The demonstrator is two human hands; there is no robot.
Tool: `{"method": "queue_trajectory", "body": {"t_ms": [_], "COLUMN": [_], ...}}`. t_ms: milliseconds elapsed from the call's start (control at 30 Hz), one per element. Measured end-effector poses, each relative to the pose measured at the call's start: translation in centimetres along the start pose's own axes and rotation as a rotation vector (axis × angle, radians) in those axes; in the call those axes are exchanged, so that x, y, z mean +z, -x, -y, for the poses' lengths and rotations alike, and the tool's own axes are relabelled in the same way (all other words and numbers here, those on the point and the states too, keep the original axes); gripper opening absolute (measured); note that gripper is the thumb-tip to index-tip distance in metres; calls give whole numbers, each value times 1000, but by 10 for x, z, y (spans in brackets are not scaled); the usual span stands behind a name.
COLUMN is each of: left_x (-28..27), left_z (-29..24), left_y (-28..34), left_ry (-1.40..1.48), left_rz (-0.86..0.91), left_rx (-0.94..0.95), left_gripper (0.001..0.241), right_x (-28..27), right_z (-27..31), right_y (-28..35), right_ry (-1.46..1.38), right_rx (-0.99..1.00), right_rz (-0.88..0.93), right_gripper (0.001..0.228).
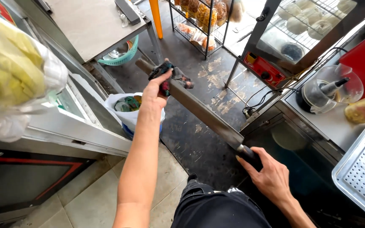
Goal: Carving meat from a vertical rotisserie using a knife and tongs for sandwich preparation.
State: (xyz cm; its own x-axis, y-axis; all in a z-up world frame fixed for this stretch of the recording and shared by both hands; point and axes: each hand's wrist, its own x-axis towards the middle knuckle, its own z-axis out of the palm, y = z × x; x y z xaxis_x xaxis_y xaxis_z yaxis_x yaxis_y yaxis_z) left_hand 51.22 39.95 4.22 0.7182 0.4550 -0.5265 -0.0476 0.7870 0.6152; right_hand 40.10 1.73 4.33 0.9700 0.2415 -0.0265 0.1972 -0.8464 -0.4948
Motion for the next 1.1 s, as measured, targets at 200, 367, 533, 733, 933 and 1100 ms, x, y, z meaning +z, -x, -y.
{"method": "queue_trajectory", "body": {"t_ms": [200,367,533,733,933,1100], "left_x": [-48,-78,-70,-129,-127,-115], "left_z": [-89,-160,-208,-261,-231,-236], "left_y": [-102,-172,-239,-406,-452,-451], "left_ry": [95,132,2,-1187,-1737,-1703], "left_rz": [-204,-342,-370,-838,-857,-977], "left_rx": [109,300,509,993,273,279], "left_gripper": [48,39,30,44,70,65], "right_x": [15,65,124,195,206,172], "right_z": [-31,-30,-9,41,131,206], "right_y": [-7,-56,-175,-383,-554,-638], "right_ry": [89,-252,-745,-852,-902,-873], "right_rx": [196,442,229,-43,223,120], "right_rz": [118,37,14,-39,97,440], "right_gripper": [45,51,38,44,26,38]}}
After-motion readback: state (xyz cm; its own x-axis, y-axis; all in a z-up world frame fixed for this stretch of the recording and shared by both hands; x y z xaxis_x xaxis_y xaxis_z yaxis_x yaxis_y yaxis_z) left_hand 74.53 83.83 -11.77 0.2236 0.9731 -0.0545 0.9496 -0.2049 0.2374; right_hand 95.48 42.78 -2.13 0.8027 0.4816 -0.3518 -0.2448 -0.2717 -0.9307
